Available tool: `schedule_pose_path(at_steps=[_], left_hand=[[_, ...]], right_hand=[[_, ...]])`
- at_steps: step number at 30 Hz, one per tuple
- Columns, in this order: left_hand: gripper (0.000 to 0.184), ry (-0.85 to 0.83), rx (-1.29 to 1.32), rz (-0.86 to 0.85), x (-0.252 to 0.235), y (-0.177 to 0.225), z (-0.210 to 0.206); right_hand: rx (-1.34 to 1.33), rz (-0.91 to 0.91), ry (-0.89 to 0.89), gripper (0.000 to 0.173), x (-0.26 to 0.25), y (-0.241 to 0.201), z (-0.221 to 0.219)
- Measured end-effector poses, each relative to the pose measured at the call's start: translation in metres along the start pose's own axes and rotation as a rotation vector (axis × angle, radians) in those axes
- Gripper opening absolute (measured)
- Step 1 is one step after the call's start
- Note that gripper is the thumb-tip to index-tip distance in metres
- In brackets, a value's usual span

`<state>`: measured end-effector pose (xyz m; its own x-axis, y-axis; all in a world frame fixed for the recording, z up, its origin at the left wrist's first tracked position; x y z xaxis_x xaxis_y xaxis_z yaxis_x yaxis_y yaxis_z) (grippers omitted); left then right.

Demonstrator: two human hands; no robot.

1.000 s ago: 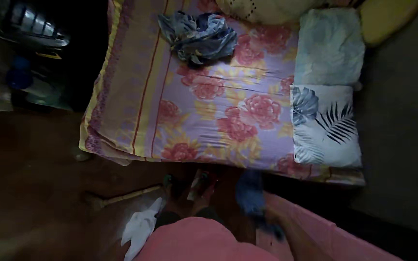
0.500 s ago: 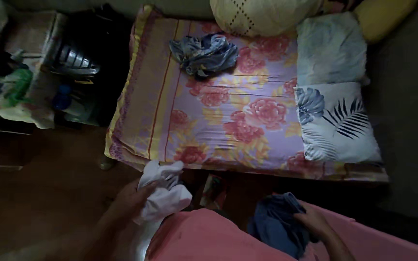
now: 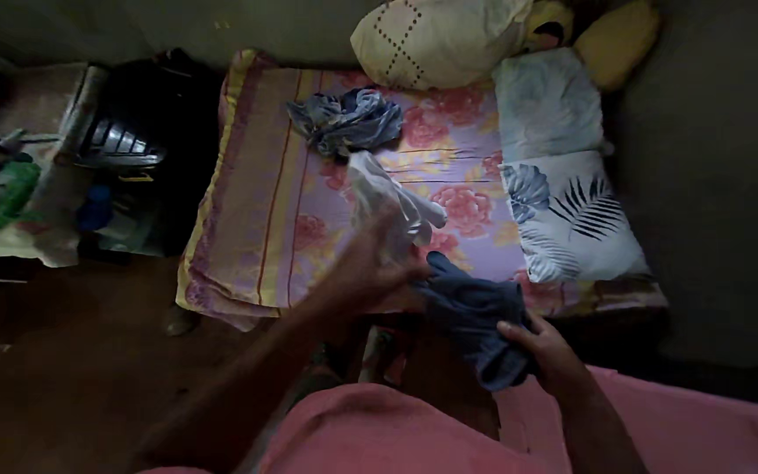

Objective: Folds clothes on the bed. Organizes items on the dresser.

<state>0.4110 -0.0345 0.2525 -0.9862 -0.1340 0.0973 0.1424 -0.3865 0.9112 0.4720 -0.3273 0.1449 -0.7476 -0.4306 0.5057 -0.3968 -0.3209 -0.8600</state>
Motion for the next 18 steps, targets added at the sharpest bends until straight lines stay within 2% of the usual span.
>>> schedule_pose_path(at_steps=[2,3,4,6,8,10,12,14,16,18], left_hand=[[0.098,-0.315,0.096,-0.087,0.002,0.004,-0.073],[0.100,-0.407,0.151,-0.115,0.002,0.008,-0.098],[0.100,-0.420,0.184,-0.119,-0.001,0.011,-0.112],[0.089,-0.307,0.253,-0.020,-0.016,0.010,-0.109],[0.084,-0.220,0.366,0.116,-0.027,0.004,-0.091],[0.084,-0.220,0.426,0.134,-0.029,0.002,-0.076],[0.081,-0.298,0.311,0.086,-0.024,0.006,-0.059],[0.078,-0.395,0.081,-0.021,-0.017,0.010,-0.035],[0.064,-0.424,-0.150,-0.161,-0.010,0.011,-0.004],[0.041,-0.416,-0.376,-0.249,-0.006,0.008,0.020]], right_hand=[[-0.058,0.117,-0.058,0.061,-0.001,-0.028,-0.013],[-0.082,0.200,-0.122,0.071,-0.002,-0.040,-0.020],[-0.098,0.279,-0.176,0.081,-0.004,-0.051,-0.027],[-0.140,0.414,-0.242,0.091,-0.007,-0.066,-0.039],[-0.152,0.473,-0.248,0.091,-0.006,-0.073,-0.049],[-0.031,0.471,-0.210,0.093,0.000,-0.078,-0.061],[0.252,0.527,-0.111,0.080,0.000,-0.087,-0.059],[0.439,0.631,-0.052,0.064,-0.003,-0.104,-0.035],[0.388,0.732,-0.030,0.042,-0.005,-0.125,0.000],[0.251,0.732,-0.049,0.024,-0.009,-0.137,0.023]])
Point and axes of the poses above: each hand's wrist, its own x-axis away from the middle knuckle, its own z-axis out of the back of the hand, y = z × x, the point moved 7 cm from there along -x, towards the middle knuckle, and after that the axes turned 3 degrees about -y, right-handed, at the moved point
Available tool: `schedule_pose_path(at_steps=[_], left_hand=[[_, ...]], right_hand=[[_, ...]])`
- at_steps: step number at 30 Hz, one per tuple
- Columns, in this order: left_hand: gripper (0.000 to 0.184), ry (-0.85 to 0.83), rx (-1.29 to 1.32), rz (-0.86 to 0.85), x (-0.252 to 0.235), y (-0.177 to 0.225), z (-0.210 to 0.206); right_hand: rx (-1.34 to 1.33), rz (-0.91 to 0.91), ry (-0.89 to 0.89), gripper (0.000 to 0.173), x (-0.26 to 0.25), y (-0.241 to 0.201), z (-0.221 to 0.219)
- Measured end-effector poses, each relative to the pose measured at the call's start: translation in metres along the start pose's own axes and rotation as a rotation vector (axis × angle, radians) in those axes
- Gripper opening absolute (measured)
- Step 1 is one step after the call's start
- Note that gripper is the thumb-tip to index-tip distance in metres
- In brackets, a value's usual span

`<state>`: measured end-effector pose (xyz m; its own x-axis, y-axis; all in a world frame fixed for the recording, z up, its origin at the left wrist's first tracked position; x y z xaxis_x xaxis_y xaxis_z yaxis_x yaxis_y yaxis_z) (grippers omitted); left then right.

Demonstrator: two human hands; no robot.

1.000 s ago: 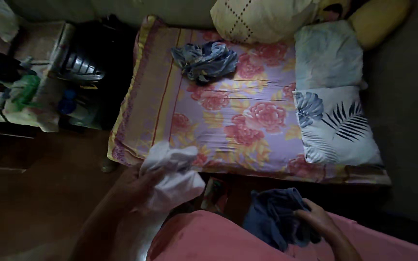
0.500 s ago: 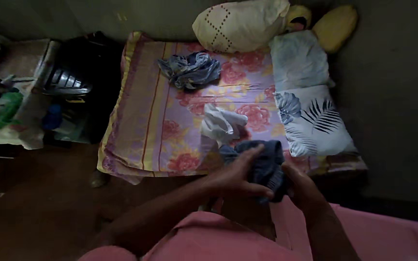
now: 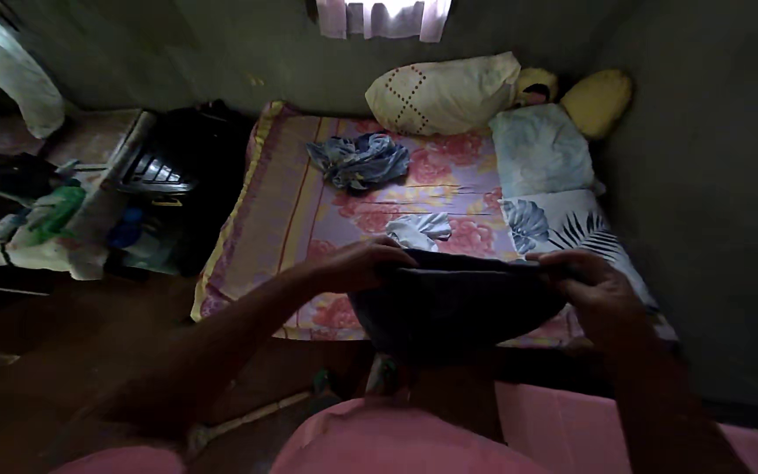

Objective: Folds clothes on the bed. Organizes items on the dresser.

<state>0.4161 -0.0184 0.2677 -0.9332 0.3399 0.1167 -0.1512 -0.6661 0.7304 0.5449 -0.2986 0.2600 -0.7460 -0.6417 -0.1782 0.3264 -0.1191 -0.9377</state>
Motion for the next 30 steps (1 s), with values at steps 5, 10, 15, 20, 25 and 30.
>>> schedule_pose_path(at_steps=[5,10,15,20,25,30], left_hand=[[0.018,-0.220,-0.503,0.338,0.023,-0.016,0.012],[0.009,0.124,-0.732,0.294,0.060,0.026,0.067],[0.018,0.081,-0.713,0.387,0.083,-0.068,0.041],[0.025,0.153,-0.608,0.550,0.096,-0.075,0.064],[0.039,0.239,-0.560,0.605,0.106,-0.059,0.080],[0.062,0.322,-0.026,0.914,0.132,-0.110,0.053]], right_hand=[[0.157,-0.083,-0.211,0.018,-0.018,-0.004,-0.009],[0.208,0.261,-0.231,0.015,-0.027,-0.081,0.003],[0.607,-0.067,-0.600,0.023,-0.046,0.018,-0.059],[0.634,0.113,-0.522,0.028,-0.079,-0.009,-0.073],[0.891,0.285,-0.655,0.040,-0.057,0.004,-0.122],[0.759,0.508,-0.530,0.021,-0.041,-0.025,-0.142]])
Point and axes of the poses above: each hand's wrist, its own x-axis away from the middle knuckle, its own z-axis out of the back of the hand, y = z × x, the point moved 7 cm from there along -x, towards the middle knuckle, and after that the axes turned 3 degrees about -y, right-handed, at the moved point
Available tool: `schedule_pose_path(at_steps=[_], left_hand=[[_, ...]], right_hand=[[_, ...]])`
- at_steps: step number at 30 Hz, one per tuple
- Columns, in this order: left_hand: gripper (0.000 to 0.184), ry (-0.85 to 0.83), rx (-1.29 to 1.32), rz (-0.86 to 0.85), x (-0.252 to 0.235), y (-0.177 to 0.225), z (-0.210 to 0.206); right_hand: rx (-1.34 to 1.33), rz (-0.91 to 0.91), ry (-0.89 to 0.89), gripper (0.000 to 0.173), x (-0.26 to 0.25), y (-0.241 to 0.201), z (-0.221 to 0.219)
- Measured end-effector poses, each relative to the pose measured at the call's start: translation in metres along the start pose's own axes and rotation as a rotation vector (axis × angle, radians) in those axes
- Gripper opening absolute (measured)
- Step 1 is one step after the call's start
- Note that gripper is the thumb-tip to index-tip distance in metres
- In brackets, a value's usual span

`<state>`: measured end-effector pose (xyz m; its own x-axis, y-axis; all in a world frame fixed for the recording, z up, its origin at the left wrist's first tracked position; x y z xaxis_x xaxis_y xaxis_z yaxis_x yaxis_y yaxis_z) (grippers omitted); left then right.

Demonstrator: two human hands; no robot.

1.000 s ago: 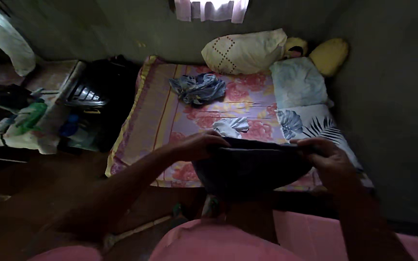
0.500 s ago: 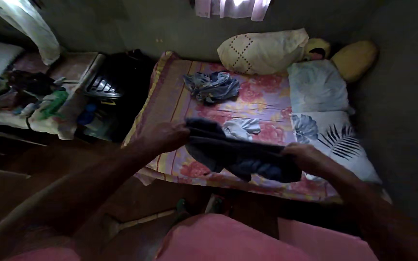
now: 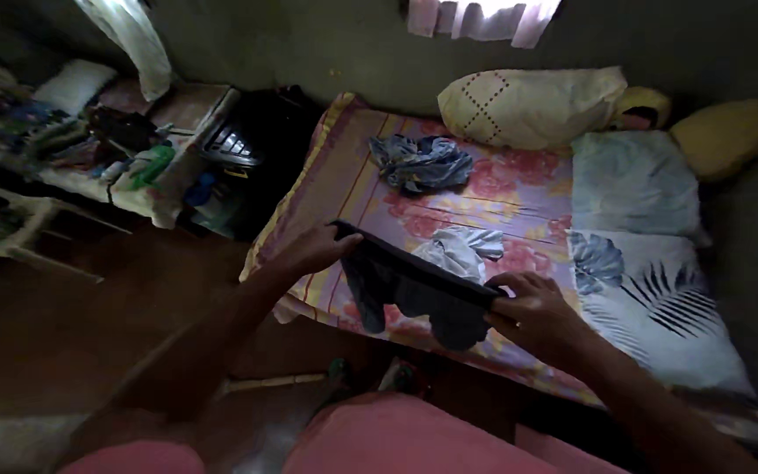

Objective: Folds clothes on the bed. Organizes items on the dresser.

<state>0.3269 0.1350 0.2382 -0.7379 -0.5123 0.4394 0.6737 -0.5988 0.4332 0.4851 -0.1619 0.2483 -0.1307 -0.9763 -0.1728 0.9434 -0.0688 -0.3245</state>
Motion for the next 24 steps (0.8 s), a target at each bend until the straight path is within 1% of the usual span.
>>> schedule_pose_path(at_steps=[3,5,8,9,11,14,16,18,19,20,21,22,24], left_hand=[[0.063,0.175,0.412,0.124,0.005,-0.020,-0.006],[0.067,0.248,0.602,0.216,0.011,-0.030,-0.020],[0.066,0.176,0.734,0.297,0.016,-0.034,-0.037],[0.065,0.174,0.775,0.298,0.014,-0.034,-0.035],[0.064,0.230,0.860,0.278,0.010,-0.037,-0.031],[0.065,0.341,0.957,0.245,0.010,-0.042,-0.031],[0.070,0.401,1.027,0.216,0.012,-0.047,-0.033],[0.069,0.476,1.083,0.225,0.012,-0.051,-0.039],[0.064,0.504,1.070,0.234,0.013,-0.052,-0.043],[0.060,0.496,1.035,0.227,0.014,-0.052,-0.047],[0.058,0.428,0.984,0.181,0.015,-0.050,-0.051],[0.056,0.317,0.927,0.101,0.018,-0.045,-0.055],[0.048,0.048,0.831,-0.129,0.032,-0.022,-0.060]], right_hand=[[-0.036,0.029,0.186,0.026,0.005,-0.017,0.023],[-0.040,-0.021,0.196,0.028,0.007,-0.017,0.015],[-0.115,-0.105,0.041,0.021,0.004,0.001,-0.022],[-0.119,-0.117,0.038,0.019,-0.001,0.004,-0.023],[-0.131,-0.112,0.101,0.018,-0.008,0.000,-0.013],[-0.231,-0.077,0.157,0.020,-0.018,-0.023,-0.008],[-0.340,-0.019,0.114,0.019,-0.021,-0.051,-0.014],[-0.470,0.065,-0.020,0.014,-0.020,-0.083,-0.029],[-0.543,0.114,-0.106,0.012,-0.020,-0.098,-0.036],[-0.596,0.179,-0.164,0.011,-0.021,-0.110,-0.041],[-0.626,0.232,-0.204,0.011,-0.023,-0.116,-0.045],[-0.637,0.262,-0.206,0.012,-0.027,-0.117,-0.046],[-0.636,0.240,-0.155,0.015,-0.039,-0.108,-0.042]])
Point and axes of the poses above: each hand's wrist, its own x-axis away from the middle knuckle, its own z-axis out of the back of the hand, y = z × x, the point moved 7 cm from there along -x, towards the middle knuckle, and after that the axes turned 3 degrees about -y, right-handed, at the moved point
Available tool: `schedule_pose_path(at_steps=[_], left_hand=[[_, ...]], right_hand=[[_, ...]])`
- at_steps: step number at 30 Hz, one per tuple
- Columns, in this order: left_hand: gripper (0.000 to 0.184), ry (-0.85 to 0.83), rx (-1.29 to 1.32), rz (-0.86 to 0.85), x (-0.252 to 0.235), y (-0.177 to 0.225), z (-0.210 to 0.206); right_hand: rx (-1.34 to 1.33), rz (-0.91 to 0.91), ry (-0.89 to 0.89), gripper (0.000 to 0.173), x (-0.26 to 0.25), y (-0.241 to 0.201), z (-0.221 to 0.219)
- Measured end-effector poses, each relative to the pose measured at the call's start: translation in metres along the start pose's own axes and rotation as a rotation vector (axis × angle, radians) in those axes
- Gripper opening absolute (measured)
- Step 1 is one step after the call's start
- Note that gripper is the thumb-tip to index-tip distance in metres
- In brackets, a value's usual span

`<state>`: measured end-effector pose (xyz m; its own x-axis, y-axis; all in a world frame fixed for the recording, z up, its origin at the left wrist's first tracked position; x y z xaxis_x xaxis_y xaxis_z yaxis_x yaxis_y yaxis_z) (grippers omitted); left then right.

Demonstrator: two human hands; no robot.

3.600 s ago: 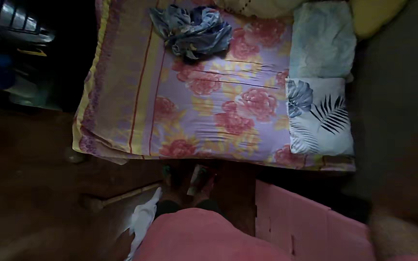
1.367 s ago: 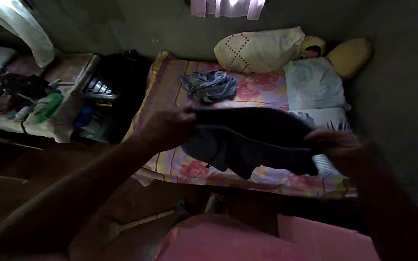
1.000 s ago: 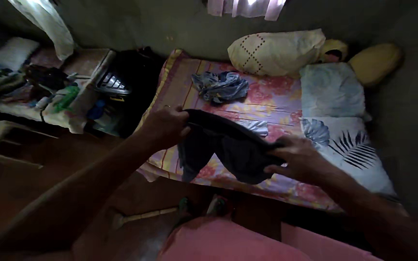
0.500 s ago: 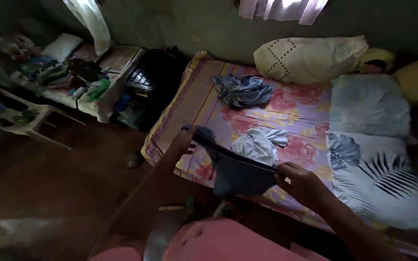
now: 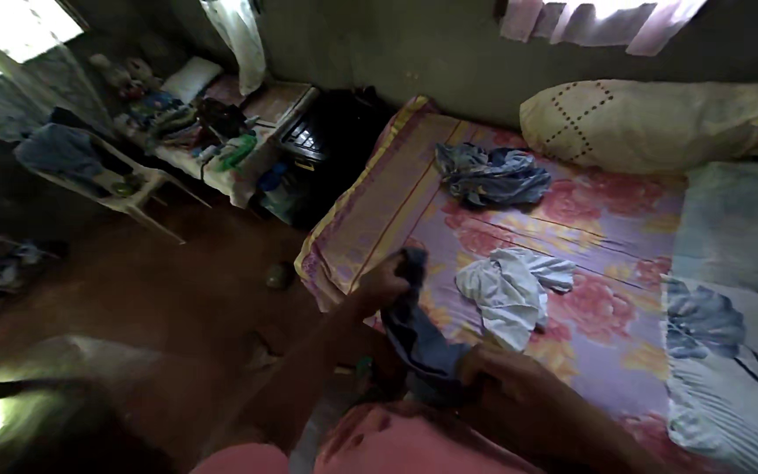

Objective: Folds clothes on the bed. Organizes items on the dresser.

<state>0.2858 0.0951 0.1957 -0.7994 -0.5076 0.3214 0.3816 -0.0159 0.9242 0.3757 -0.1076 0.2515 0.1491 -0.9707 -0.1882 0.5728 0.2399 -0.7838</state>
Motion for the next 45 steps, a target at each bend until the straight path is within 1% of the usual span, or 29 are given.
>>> schedule_pose_path(at_steps=[2,3,4,5,7,9,11,12,14,15,16,18,20,22,23,25,26,27,28,30,32,33,35,37,39,40,42,44,45], left_hand=[[0.040,-0.324,0.013,-0.085,0.024,0.021,-0.025],[0.037,-0.454,0.046,-0.093,0.038,0.030,-0.037],[0.038,-0.547,0.079,-0.080,0.052,0.037,-0.047],[0.043,-0.594,0.084,-0.084,0.063,0.040,-0.054],[0.055,-0.541,-0.031,-0.111,0.075,0.034,-0.059],[0.058,-0.437,-0.266,-0.089,0.078,0.019,-0.061],[0.054,-0.419,-0.419,-0.065,0.076,0.002,-0.058],[0.051,-0.426,-0.458,-0.085,0.074,-0.001,-0.052],[0.038,-0.468,-0.499,-0.182,0.070,0.004,-0.038],[0.034,-0.497,-0.511,-0.222,0.068,0.008,-0.033],[0.034,-0.522,-0.520,-0.230,0.066,0.008,-0.027],[0.042,-0.500,-0.522,-0.179,0.062,0.001,-0.011],[0.046,-0.360,-0.508,-0.197,0.058,-0.021,0.008],[0.057,-0.248,-0.510,-0.208,0.057,-0.049,0.023],[0.068,-0.253,-0.526,-0.165,0.057,-0.063,0.029],[0.083,-0.372,-0.589,0.013,0.055,-0.088,0.036],[0.083,-0.443,-0.623,0.080,0.055,-0.098,0.040],[0.078,-0.497,-0.646,0.109,0.053,-0.103,0.046],[0.067,-0.542,-0.671,0.105,0.049,-0.103,0.054],[0.043,-0.634,-0.697,0.049,0.035,-0.095,0.069],[0.034,-0.709,-0.707,-0.037,0.016,-0.083,0.083],[0.033,-0.751,-0.721,-0.062,0.006,-0.075,0.090],[0.033,-0.850,-0.768,-0.069,-0.017,-0.060,0.100],[0.034,-0.921,-0.810,-0.066,-0.048,-0.052,0.108],[0.038,-0.932,-0.868,-0.016,-0.094,-0.046,0.117],[0.040,-0.888,-0.904,-0.003,-0.123,-0.044,0.123],[0.048,-0.706,-0.988,-0.018,-0.181,-0.038,0.134],[0.059,-0.459,-1.097,-0.135,-0.223,-0.024,0.137],[0.064,-0.391,-1.093,-0.199,-0.235,-0.013,0.128]], right_hand=[[0.060,0.021,0.134,0.016,-0.010,0.007,0.013],[0.086,0.050,0.207,0.015,-0.015,0.009,0.015],[0.096,0.085,0.267,0.015,-0.018,0.011,0.014],[0.098,0.104,0.308,0.014,-0.021,0.011,0.011],[0.076,0.062,0.318,0.016,-0.023,0.012,0.002],[0.054,-0.017,0.291,0.020,-0.024,0.018,-0.012],[0.032,-0.090,0.268,0.028,-0.028,0.027,-0.028],[0.018,-0.112,0.257,0.037,-0.032,0.031,-0.034],[-0.031,-0.155,0.204,0.061,-0.043,0.036,-0.042],[-0.062,-0.181,0.158,0.069,-0.049,0.037,-0.045],[-0.093,-0.199,0.127,0.071,-0.055,0.037,-0.051],[-0.149,-0.244,0.121,0.070,-0.064,0.043,-0.061],[-0.160,-0.290,0.207,0.063,-0.071,0.055,-0.071],[-0.199,-0.336,0.266,0.059,-0.078,0.069,-0.094],[-0.215,-0.352,0.272,0.057,-0.083,0.075,-0.107],[-0.259,-0.429,0.230,0.057,-0.093,0.084,-0.135],[-0.275,-0.464,0.194,0.056,-0.098,0.087,-0.147],[-0.292,-0.487,0.163,0.056,-0.103,0.090,-0.155],[-0.310,-0.509,0.137,0.057,-0.109,0.093,-0.157],[-0.353,-0.556,0.125,0.066,-0.121,0.095,-0.151],[-0.367,-0.572,0.208,0.074,-0.122,0.100,-0.138],[-0.339,-0.563,0.274,0.075,-0.118,0.105,-0.130],[-0.259,-0.584,0.394,0.071,-0.100,0.113,-0.112],[-0.248,-0.744,0.448,0.062,-0.069,0.115,-0.096],[-0.224,-0.904,0.508,0.056,-0.030,0.108,-0.085],[-0.208,-0.964,0.534,0.055,-0.010,0.104,-0.084],[-0.175,-1.055,0.576,0.056,0.029,0.092,-0.089],[-0.148,-1.134,0.615,0.058,0.066,0.079,-0.097],[-0.148,-1.180,0.642,0.058,0.084,0.072,-0.101]])
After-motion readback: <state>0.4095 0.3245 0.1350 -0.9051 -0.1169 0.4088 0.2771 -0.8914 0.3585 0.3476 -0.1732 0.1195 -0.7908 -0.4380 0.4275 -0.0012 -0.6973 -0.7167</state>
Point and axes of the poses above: each hand's wrist, its own x-axis away from the middle knuckle, its own z-axis out of the back of the hand, y = z × x, the point moved 7 cm from there along -x, towards the middle knuckle, and after that the axes turned 3 degrees about -y, right-handed, at the moved point
